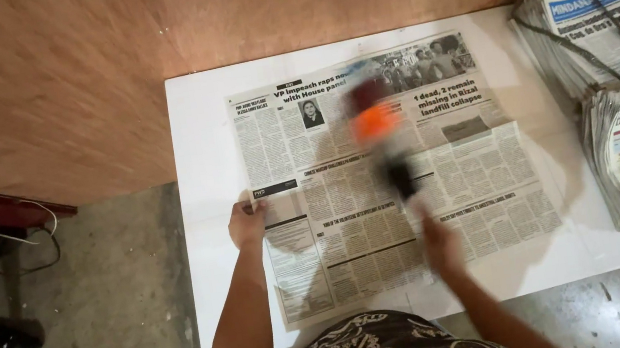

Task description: Dusting off several stacks of newspapers on a table and organizing them.

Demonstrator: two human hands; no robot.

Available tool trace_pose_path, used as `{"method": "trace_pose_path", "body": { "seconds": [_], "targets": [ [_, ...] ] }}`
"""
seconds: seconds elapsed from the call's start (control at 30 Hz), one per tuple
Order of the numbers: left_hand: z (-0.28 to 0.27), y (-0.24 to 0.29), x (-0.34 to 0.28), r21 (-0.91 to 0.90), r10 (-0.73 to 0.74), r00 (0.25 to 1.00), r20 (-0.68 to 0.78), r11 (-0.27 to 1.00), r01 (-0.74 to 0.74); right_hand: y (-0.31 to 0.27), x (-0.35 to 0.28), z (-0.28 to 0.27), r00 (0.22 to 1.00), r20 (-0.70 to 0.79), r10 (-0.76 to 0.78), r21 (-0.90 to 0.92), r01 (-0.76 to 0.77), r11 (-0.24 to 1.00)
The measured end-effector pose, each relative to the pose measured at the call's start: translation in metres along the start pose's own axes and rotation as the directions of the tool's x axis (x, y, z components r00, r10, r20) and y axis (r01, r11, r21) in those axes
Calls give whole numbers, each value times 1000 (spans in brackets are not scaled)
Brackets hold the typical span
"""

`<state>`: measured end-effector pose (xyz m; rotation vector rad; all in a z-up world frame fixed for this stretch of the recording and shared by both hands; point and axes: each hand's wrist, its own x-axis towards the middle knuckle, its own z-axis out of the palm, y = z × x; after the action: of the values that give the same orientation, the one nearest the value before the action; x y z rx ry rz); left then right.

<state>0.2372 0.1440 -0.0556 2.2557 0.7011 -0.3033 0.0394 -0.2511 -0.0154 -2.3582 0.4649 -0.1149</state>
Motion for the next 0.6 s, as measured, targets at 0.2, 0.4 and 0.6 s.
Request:
{"method": "trace_pose_path", "body": {
  "seconds": [0.2,0.4,0.6],
  "targets": [
    [-34,31,-31,-103,-44,996,79,993,52,14,-23,-9,896,185,-405,-525,438,730],
    [-33,32,-30,-92,-25,997,70,995,31,-5,12,-105,923,33,384,-623,-282,730],
    [-29,35,-29,-61,-57,996,62,996,61,131,-22,-42,996,-69,61,-474,-86,877]
  ]
}}
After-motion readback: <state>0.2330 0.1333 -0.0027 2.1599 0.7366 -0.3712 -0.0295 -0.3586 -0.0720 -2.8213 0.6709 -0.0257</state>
